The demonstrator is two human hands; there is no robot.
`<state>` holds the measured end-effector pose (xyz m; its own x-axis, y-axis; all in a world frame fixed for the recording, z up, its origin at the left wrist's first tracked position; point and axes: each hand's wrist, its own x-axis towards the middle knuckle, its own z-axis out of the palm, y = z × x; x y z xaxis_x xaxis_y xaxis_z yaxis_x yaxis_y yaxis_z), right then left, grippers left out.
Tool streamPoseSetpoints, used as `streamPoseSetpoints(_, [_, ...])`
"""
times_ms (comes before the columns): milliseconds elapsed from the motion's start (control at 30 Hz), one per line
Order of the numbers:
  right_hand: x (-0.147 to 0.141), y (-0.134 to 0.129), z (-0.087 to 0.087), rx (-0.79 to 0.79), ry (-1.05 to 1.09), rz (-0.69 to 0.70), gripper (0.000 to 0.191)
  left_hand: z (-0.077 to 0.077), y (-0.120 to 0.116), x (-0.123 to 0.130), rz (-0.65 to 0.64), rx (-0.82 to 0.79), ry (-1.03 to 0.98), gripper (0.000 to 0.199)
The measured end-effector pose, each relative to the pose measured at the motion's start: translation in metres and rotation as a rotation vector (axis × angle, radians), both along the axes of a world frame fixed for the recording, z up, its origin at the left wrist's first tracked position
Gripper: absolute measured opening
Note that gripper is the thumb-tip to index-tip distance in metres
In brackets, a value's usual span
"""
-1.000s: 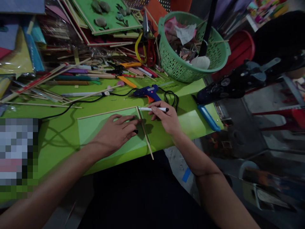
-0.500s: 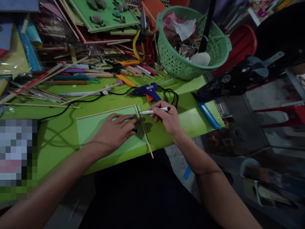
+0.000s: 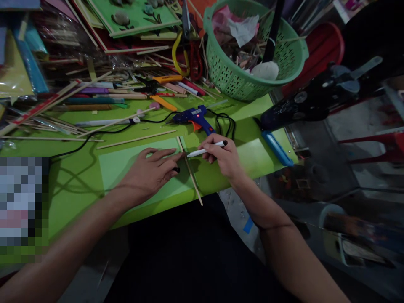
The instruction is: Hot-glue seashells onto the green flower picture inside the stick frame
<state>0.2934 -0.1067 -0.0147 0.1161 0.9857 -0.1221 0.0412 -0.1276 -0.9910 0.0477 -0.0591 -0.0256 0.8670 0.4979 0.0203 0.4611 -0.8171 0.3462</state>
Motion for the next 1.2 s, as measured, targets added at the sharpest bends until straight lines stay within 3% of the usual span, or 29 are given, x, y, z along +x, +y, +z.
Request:
streamPoseSetpoints(333, [0.005, -0.021, 0.002, -0.039, 0.004, 0.039, 0.016, 0.003, -0.001, 0.001, 0.017, 0.017, 0.037, 0.043])
streamPoseSetpoints(667, [0.008, -0.038, 0.004, -0.063, 0.011, 0.061, 0.016, 0.008, -0.002, 0.004, 0.028, -0.068, 0.039, 0.038])
streamPoseSetpoints(1200, [0.009, -0.049, 0.011, -0.124, -0.003, 0.107, 0.016, 0.008, -0.004, 0.005, 0.091, -0.028, 0.062, 0.046])
